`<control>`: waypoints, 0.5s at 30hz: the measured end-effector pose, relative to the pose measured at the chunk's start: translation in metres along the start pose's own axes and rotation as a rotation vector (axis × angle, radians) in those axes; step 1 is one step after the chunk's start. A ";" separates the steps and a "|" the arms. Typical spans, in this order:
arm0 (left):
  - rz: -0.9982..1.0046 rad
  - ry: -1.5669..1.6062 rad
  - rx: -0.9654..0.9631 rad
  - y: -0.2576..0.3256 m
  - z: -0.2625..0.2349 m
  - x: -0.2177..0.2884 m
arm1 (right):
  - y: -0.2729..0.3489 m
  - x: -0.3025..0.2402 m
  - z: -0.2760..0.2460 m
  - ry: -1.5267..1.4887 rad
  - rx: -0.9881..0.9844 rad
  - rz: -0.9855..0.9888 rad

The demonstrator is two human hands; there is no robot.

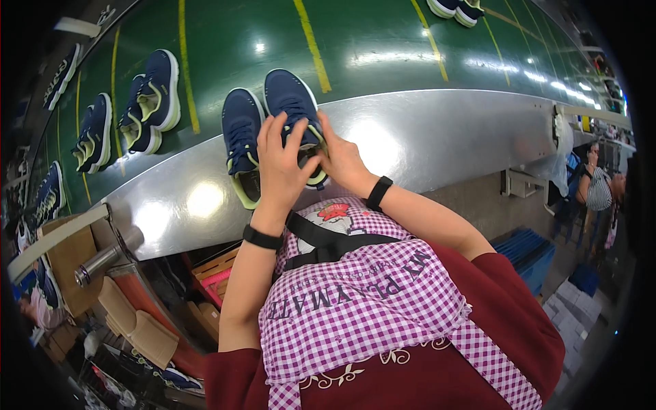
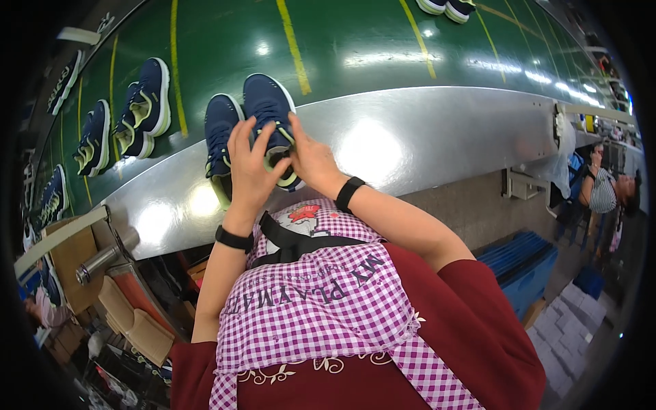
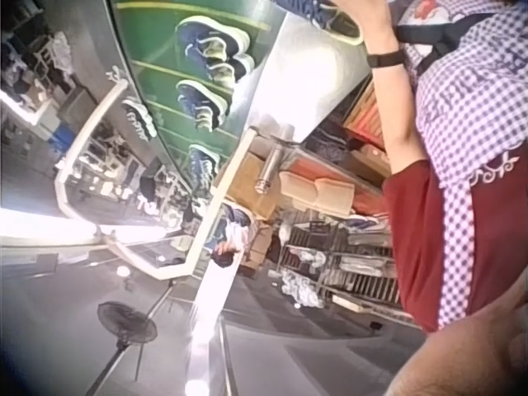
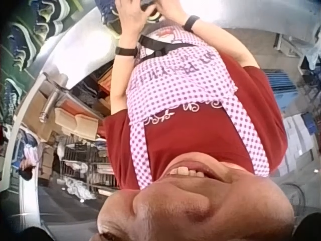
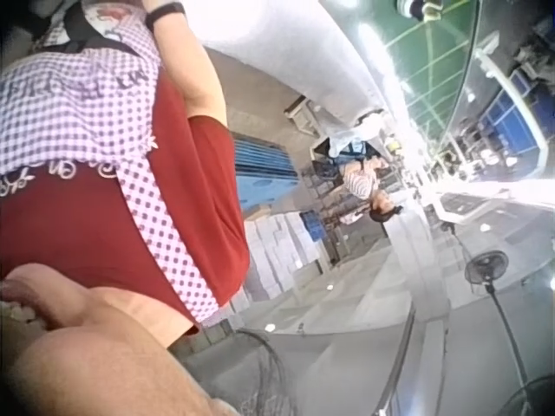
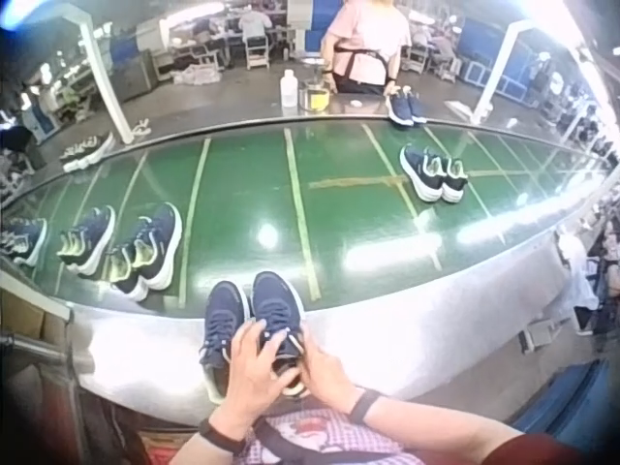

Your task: Inspect and organize sneakers on a conveyor belt in a shoe manufacturing facility.

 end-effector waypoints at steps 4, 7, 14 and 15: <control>-0.021 -0.036 0.088 0.042 -0.032 -0.018 | 0.000 0.003 -0.003 -0.002 0.024 0.035; -0.220 -0.045 0.198 0.066 -0.047 -0.051 | -0.002 0.001 -0.006 0.026 0.016 0.100; -0.200 0.008 0.178 0.060 -0.034 -0.088 | -0.010 -0.032 -0.034 0.165 0.138 -0.014; -0.160 -0.018 0.181 0.057 -0.031 -0.090 | -0.008 -0.072 -0.041 0.194 0.221 -0.268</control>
Point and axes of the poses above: each hand's wrist, its own y-axis away from the middle knuckle, its own z-axis out of the palm, x = y × z, the point moved 5 cm from there along -y, towards the middle knuckle, and after that the axes turned 10 degrees about -y, right-handed, at the moved point
